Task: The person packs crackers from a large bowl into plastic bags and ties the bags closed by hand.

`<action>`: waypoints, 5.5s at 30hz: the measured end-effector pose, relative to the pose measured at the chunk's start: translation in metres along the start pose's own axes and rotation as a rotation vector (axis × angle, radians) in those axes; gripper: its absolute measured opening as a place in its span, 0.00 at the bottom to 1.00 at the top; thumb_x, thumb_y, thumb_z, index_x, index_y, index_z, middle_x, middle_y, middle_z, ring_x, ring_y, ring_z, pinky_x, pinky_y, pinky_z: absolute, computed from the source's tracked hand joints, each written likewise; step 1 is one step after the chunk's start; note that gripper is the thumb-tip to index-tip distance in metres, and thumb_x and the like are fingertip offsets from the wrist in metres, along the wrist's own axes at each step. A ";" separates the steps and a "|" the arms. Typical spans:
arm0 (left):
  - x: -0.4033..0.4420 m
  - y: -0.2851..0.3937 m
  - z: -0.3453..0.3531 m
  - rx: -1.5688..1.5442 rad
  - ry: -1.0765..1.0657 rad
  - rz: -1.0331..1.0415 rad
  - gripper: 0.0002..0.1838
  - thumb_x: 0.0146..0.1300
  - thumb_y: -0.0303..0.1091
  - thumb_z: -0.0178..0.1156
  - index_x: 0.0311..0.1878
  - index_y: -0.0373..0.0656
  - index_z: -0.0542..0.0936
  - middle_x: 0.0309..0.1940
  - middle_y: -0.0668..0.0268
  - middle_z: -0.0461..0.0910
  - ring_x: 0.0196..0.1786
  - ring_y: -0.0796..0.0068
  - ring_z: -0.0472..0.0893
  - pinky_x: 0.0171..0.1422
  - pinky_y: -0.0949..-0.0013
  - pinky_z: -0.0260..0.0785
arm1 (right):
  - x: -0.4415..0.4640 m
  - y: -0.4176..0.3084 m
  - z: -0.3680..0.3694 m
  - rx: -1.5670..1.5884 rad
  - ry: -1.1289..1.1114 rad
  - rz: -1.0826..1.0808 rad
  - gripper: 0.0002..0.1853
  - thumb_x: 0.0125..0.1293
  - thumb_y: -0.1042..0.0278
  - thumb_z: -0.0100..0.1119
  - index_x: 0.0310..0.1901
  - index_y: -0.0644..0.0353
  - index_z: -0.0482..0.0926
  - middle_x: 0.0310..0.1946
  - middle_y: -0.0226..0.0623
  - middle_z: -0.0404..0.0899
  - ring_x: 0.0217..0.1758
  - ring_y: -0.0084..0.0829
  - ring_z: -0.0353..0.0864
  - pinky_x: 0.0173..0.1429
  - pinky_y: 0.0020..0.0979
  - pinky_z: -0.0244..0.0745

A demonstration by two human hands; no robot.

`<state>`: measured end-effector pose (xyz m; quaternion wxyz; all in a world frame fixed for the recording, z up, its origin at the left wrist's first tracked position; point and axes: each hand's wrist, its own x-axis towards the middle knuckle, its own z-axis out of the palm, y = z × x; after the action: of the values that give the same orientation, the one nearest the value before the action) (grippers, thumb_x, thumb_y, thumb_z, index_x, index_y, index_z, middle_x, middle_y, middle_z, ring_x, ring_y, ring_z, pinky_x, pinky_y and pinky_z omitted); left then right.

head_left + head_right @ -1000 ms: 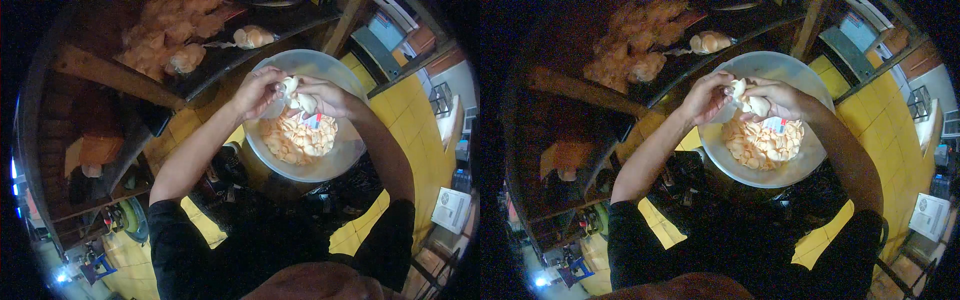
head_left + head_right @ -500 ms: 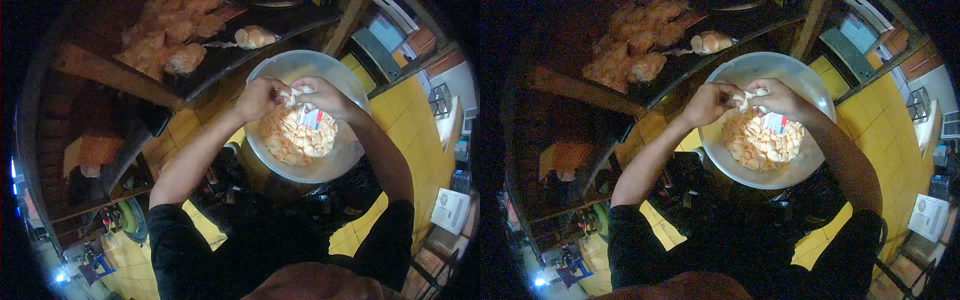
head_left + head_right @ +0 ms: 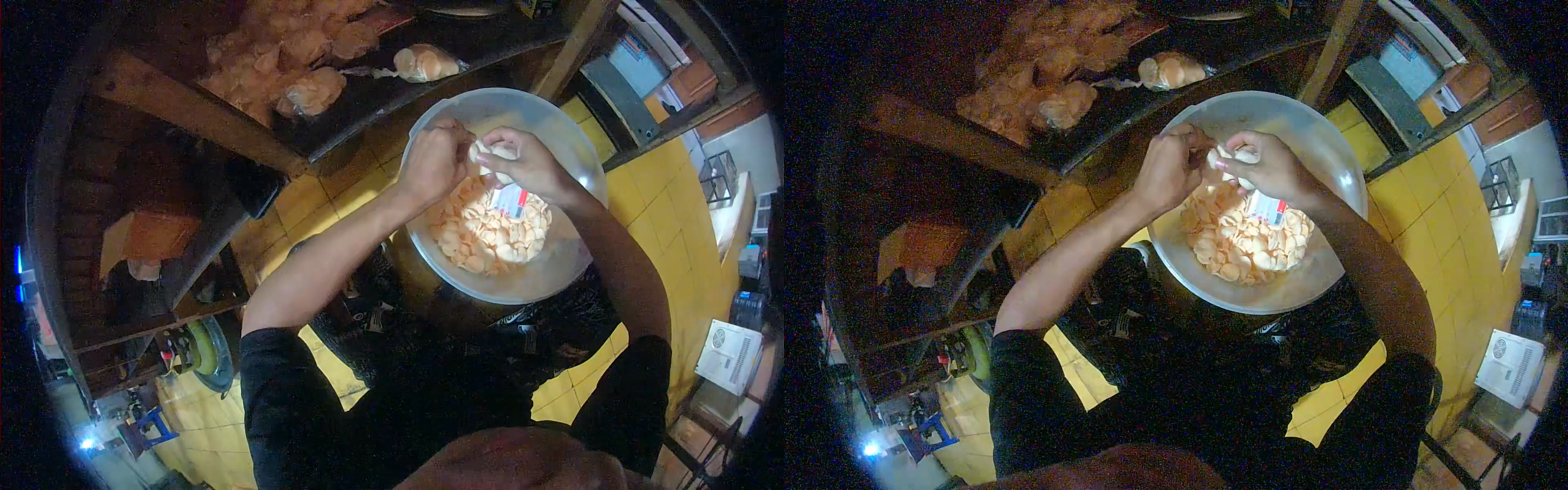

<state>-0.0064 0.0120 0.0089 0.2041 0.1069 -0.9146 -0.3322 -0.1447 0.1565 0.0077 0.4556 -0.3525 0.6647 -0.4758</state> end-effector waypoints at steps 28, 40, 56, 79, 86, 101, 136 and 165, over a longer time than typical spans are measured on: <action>-0.001 -0.005 0.017 -0.739 -0.256 -0.605 0.11 0.63 0.32 0.59 0.37 0.31 0.83 0.26 0.63 0.83 0.29 0.75 0.82 0.35 0.70 0.75 | 0.005 0.023 -0.004 0.156 -0.073 -0.104 0.29 0.68 0.82 0.51 0.68 0.58 0.55 0.59 0.53 0.74 0.55 0.40 0.80 0.56 0.36 0.79; 0.003 -0.017 -0.014 -0.212 -0.290 -0.171 0.13 0.55 0.24 0.60 0.44 0.40 0.86 0.34 0.55 0.87 0.33 0.66 0.86 0.45 0.66 0.77 | 0.014 0.036 0.004 -0.519 0.117 -0.268 0.17 0.69 0.62 0.60 0.54 0.61 0.73 0.35 0.34 0.81 0.37 0.26 0.82 0.42 0.30 0.79; -0.003 -0.030 -0.020 -0.071 -0.145 -0.215 0.09 0.63 0.27 0.59 0.44 0.37 0.83 0.40 0.51 0.85 0.43 0.58 0.86 0.51 0.61 0.77 | -0.039 0.127 0.058 -1.119 -0.899 0.081 0.28 0.49 0.74 0.56 0.55 0.70 0.68 0.30 0.48 0.80 0.38 0.47 0.82 0.41 0.47 0.76; -0.005 -0.018 -0.021 -0.136 -0.330 -0.245 0.23 0.57 0.23 0.52 0.57 0.37 0.79 0.30 0.56 0.86 0.33 0.69 0.86 0.45 0.66 0.77 | -0.022 0.004 -0.008 -0.342 -0.424 -0.113 0.23 0.63 0.67 0.55 0.60 0.60 0.69 0.44 0.41 0.79 0.37 0.32 0.82 0.36 0.34 0.82; -0.008 0.012 -0.012 -0.460 -0.382 -0.310 0.27 0.60 0.26 0.60 0.65 0.40 0.74 0.43 0.55 0.84 0.42 0.70 0.85 0.49 0.67 0.77 | -0.020 -0.013 -0.015 0.000 -0.111 0.083 0.21 0.66 0.68 0.56 0.59 0.59 0.66 0.37 0.35 0.78 0.28 0.19 0.77 0.24 0.22 0.73; -0.010 0.008 -0.004 -0.416 -0.184 -0.178 0.26 0.49 0.20 0.63 0.56 0.36 0.80 0.52 0.51 0.80 0.52 0.55 0.82 0.54 0.62 0.76 | -0.015 0.001 -0.003 0.047 -0.036 -0.062 0.15 0.70 0.66 0.60 0.53 0.62 0.69 0.30 0.36 0.80 0.28 0.22 0.79 0.31 0.25 0.77; -0.005 0.000 -0.001 -0.742 0.060 -0.525 0.09 0.64 0.21 0.58 0.47 0.34 0.78 0.33 0.66 0.80 0.30 0.78 0.80 0.31 0.72 0.77 | -0.011 -0.005 0.006 0.167 -0.097 -0.079 0.17 0.68 0.78 0.57 0.58 0.67 0.70 0.48 0.43 0.79 0.52 0.32 0.82 0.56 0.29 0.81; 0.000 0.005 -0.009 -0.790 -0.181 -0.330 0.06 0.64 0.24 0.63 0.44 0.37 0.81 0.33 0.66 0.84 0.32 0.82 0.81 0.37 0.76 0.74 | -0.006 0.014 0.017 0.159 0.059 -0.027 0.09 0.70 0.70 0.60 0.45 0.67 0.77 0.37 0.40 0.82 0.38 0.27 0.84 0.39 0.26 0.82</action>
<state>-0.0025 0.0109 0.0186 0.0927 0.1357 -0.7024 -0.6926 -0.1271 0.1604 -0.0063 0.4559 -0.3096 0.6332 -0.5434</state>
